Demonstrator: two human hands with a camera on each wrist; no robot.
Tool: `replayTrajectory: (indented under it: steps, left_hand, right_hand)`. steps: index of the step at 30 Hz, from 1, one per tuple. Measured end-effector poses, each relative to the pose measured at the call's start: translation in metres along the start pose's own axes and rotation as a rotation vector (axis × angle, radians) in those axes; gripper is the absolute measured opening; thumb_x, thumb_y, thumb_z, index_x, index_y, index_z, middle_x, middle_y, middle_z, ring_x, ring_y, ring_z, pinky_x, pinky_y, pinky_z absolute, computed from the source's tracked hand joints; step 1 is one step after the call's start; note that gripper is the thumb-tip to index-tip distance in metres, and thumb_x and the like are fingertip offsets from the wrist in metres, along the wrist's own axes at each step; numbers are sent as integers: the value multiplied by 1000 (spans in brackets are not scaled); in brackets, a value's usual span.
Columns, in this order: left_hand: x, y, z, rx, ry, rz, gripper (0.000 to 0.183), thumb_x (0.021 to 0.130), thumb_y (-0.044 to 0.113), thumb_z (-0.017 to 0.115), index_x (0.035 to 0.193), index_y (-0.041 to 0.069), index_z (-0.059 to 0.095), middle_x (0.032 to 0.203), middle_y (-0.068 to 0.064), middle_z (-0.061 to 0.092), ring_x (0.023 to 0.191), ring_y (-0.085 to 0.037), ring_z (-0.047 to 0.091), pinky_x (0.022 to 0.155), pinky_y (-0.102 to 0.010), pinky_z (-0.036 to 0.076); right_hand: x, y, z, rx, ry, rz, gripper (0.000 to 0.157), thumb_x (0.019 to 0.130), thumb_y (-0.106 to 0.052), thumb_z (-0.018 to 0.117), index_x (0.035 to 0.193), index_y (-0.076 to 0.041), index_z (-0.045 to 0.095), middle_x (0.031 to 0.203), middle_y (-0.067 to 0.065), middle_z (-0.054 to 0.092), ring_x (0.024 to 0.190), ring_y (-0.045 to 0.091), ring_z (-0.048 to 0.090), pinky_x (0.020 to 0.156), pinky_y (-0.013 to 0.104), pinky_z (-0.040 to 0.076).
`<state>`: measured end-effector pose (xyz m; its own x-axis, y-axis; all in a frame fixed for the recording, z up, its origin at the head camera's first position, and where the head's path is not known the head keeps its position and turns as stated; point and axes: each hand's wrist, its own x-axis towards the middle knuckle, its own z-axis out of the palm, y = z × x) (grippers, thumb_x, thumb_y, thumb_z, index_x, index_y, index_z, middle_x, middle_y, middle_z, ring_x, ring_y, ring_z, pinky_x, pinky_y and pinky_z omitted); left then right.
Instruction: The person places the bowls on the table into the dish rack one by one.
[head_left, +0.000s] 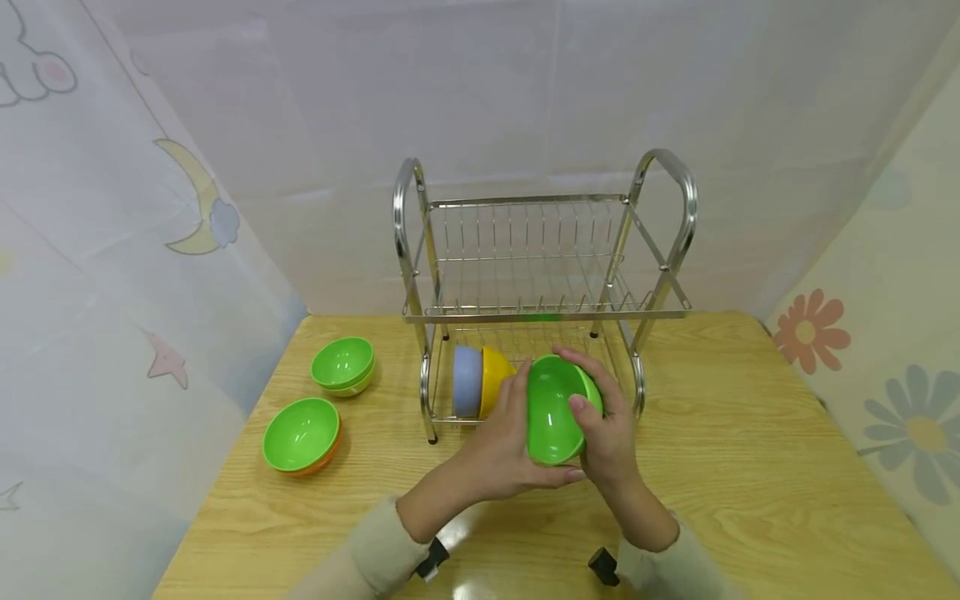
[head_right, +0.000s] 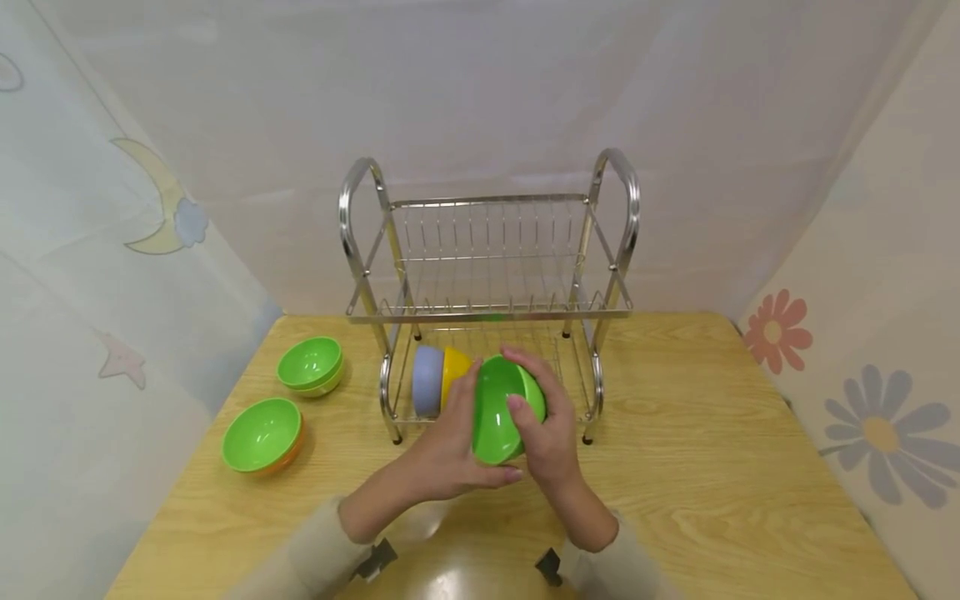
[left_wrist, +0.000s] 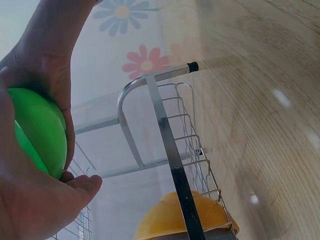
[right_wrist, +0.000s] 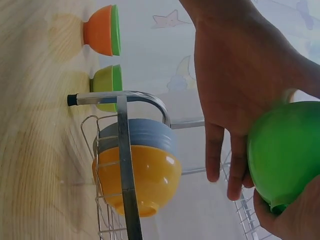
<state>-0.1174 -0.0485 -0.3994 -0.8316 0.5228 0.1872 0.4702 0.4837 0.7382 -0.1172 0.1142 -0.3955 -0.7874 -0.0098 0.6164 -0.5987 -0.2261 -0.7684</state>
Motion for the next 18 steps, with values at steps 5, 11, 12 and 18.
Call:
replayTrajectory:
  steps: [5,11,12,18]
  left_hand:
    - [-1,-2,-2,10,-40,-6,131,78,63,78,160,30,-19,158,-14,26,125,-21,51,105,-40,49]
    - [-1,-3,-9,27,-72,5,124,81,68,73,161,31,-14,163,-8,24,128,-20,52,105,-41,49]
    - [-1,-3,-11,37,-73,5,123,81,68,72,162,30,-12,163,-7,25,129,-20,52,105,-42,49]
    - [-8,8,-28,184,-34,-14,115,82,75,65,164,16,10,162,-9,31,139,-28,46,106,-49,48]
  right_hand:
    - [3,-1,-6,-57,-29,11,47,88,0,51,134,6,58,139,17,59,123,28,55,95,28,55]
    - [5,-4,-11,-84,-58,58,46,89,3,50,134,7,56,138,8,61,123,25,55,92,28,56]
    - [6,-4,-12,-90,-61,62,46,89,3,50,135,6,57,138,8,60,122,25,55,91,28,56]
    - [9,-5,-17,-240,-63,60,46,89,3,55,135,-2,61,137,9,60,115,22,58,81,27,58]
